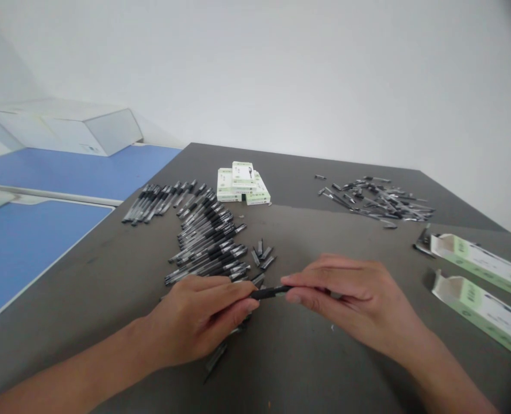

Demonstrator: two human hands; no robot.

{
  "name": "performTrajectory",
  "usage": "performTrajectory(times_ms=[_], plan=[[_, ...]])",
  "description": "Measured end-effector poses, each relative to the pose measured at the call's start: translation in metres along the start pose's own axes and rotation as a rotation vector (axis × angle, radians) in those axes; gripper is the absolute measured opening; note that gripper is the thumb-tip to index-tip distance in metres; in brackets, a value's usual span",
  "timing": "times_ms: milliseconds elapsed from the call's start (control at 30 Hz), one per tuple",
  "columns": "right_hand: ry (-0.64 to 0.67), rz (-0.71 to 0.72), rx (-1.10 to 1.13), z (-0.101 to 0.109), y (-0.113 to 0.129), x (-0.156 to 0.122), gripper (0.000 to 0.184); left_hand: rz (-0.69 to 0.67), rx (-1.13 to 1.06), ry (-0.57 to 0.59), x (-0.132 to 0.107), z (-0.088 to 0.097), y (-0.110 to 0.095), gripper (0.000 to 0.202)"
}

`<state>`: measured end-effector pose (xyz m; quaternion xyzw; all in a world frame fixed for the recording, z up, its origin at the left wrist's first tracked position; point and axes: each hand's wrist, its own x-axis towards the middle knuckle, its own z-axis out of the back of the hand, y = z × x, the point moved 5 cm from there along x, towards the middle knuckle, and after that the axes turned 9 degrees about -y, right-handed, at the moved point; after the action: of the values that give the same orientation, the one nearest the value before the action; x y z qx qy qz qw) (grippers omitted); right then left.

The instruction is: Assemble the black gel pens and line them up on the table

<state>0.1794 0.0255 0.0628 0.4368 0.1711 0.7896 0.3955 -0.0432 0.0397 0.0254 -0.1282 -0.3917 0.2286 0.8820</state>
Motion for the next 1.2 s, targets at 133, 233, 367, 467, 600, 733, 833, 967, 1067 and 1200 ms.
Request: performTrajectory(times_ms=[133,233,367,467,600,733,833,967,1067,1200], plan=[[-0.004,-0.025,0.025,-0.004,-0.002,-0.001,0.018,-0.004,0.013,-0.012,-0.003,-0.001,0.002,0.019],[-0.008,-0.026,0.058,-0.007,-0.003,-0.003,0.021,0.003,0.001,-0.020,-0.003,-0.002,0.002,0.020],[-0.042,-0.019,0.096,-0.008,-0.002,-0.002,0.022,-0.008,0.009,-0.029,-0.001,-0.001,0.001,0.019],[-0.131,-0.096,0.151,-0.010,-0.006,0.000,0.022,-0.009,-0.007,-0.041,0.001,0.001,0.000,0.017],[-0.171,-0.224,0.334,-0.024,-0.012,-0.001,0.043,0.034,-0.065,-0.006,-0.001,-0.002,0.001,0.013],[-0.142,-0.294,0.421,-0.044,-0.012,-0.005,0.023,0.069,-0.091,0.003,-0.001,-0.006,0.002,0.018],[-0.177,-0.328,0.462,-0.047,-0.015,-0.004,0.025,0.124,-0.185,0.029,0.001,-0.007,0.004,0.021],[-0.285,-0.525,0.453,-0.028,-0.055,0.017,0.047,0.262,-0.233,-0.054,-0.001,-0.002,0.012,0.033],[-0.304,-0.614,0.371,-0.005,-0.108,0.049,0.059,0.402,-0.231,-0.174,-0.009,0.002,0.022,0.046],[-0.171,-0.748,0.149,0.014,-0.178,0.085,0.037,0.467,-0.270,-0.292,-0.017,0.004,0.029,0.051]])
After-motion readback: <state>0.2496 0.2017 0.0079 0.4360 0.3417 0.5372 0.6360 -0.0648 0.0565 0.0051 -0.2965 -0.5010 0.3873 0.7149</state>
